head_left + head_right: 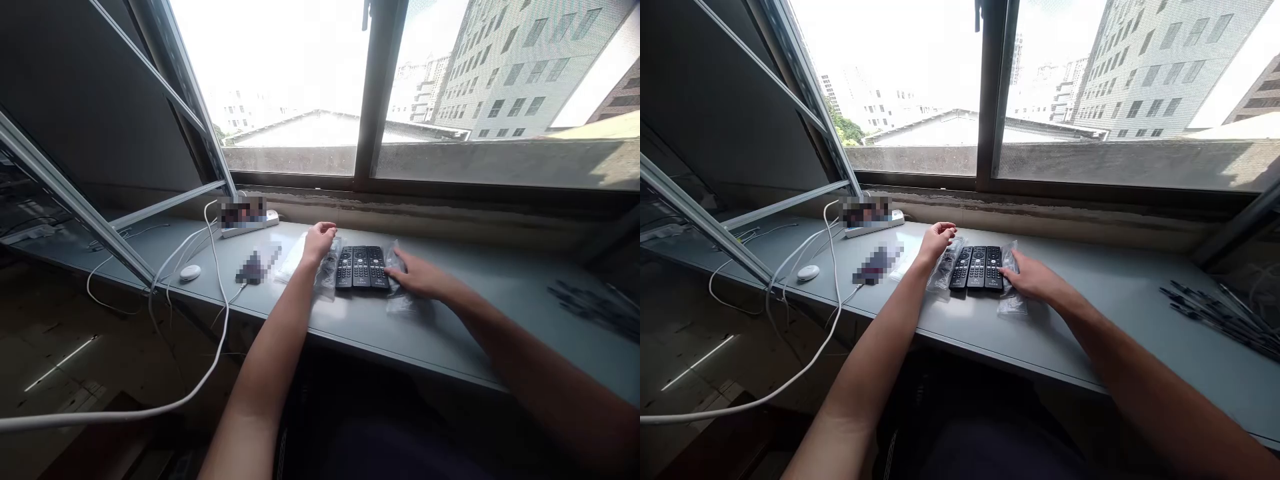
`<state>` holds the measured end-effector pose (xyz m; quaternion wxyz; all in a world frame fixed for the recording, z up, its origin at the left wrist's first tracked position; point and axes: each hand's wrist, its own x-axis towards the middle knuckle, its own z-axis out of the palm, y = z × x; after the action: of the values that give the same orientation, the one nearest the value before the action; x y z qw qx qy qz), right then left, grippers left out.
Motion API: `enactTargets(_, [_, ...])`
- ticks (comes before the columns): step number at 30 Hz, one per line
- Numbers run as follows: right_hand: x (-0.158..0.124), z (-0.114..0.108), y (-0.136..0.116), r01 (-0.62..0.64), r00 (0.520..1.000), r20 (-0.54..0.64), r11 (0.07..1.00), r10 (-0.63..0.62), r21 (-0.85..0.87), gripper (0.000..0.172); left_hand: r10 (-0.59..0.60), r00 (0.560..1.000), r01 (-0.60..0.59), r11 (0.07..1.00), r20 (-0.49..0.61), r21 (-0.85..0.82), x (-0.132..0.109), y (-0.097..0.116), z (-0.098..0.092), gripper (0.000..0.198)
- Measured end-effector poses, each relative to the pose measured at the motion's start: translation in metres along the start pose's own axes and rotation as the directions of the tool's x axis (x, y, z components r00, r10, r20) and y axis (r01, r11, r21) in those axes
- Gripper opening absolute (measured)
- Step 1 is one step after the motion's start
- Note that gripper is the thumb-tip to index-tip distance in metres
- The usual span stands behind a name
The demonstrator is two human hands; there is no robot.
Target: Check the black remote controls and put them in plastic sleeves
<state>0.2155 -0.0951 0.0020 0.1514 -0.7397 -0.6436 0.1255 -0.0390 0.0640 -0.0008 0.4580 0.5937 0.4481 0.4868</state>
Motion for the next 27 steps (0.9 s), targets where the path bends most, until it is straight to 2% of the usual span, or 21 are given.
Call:
enactTargets(4, [0.001, 0.003, 0.009, 0.075, 0.996, -0.048, 0.995, -0.078, -0.065, 0.073, 0.091, 0.996, -0.087, 0.969, -0.008, 0.229, -0.004, 0.001, -0.002, 0.015])
enactTargets(7, [-0.001, 0.003, 0.010, 0.098, 0.985, -0.129, 0.989, -0.112, -0.115, 0.068, 0.133, 0.991, -0.126, 0.916, 0.009, 0.381, -0.009, 0.003, -0.003, 0.017])
enactTargets(10, [-0.004, 0.002, 0.005, 0.140, 0.962, -0.214, 0.981, -0.167, -0.136, 0.068, 0.124, 0.991, -0.132, 0.839, 0.050, 0.528, -0.011, 0.003, -0.004, 0.021])
enactTargets(12, [-0.005, 0.001, 0.001, 0.188, 0.950, -0.230, 0.976, -0.209, -0.110, 0.067, 0.093, 0.992, -0.129, 0.790, 0.090, 0.599, -0.011, 0.001, -0.004, 0.025])
enactTargets(14, [-0.007, 0.001, -0.003, 0.228, 0.944, -0.226, 0.971, -0.239, -0.072, 0.065, 0.083, 0.990, -0.137, 0.769, 0.115, 0.625, -0.011, -0.001, -0.003, 0.028])
enactTargets(23, [-0.013, -0.003, -0.015, 0.314, 0.922, -0.245, 0.949, -0.300, 0.020, 0.055, 0.124, 0.982, -0.184, 0.779, 0.141, 0.599, -0.011, -0.002, -0.002, 0.030])
enactTargets(27, [-0.016, -0.006, -0.018, 0.328, 0.915, -0.261, 0.944, -0.306, 0.042, 0.053, 0.117, 0.989, -0.148, 0.702, 0.092, 0.696, -0.013, 0.003, -0.007, 0.036])
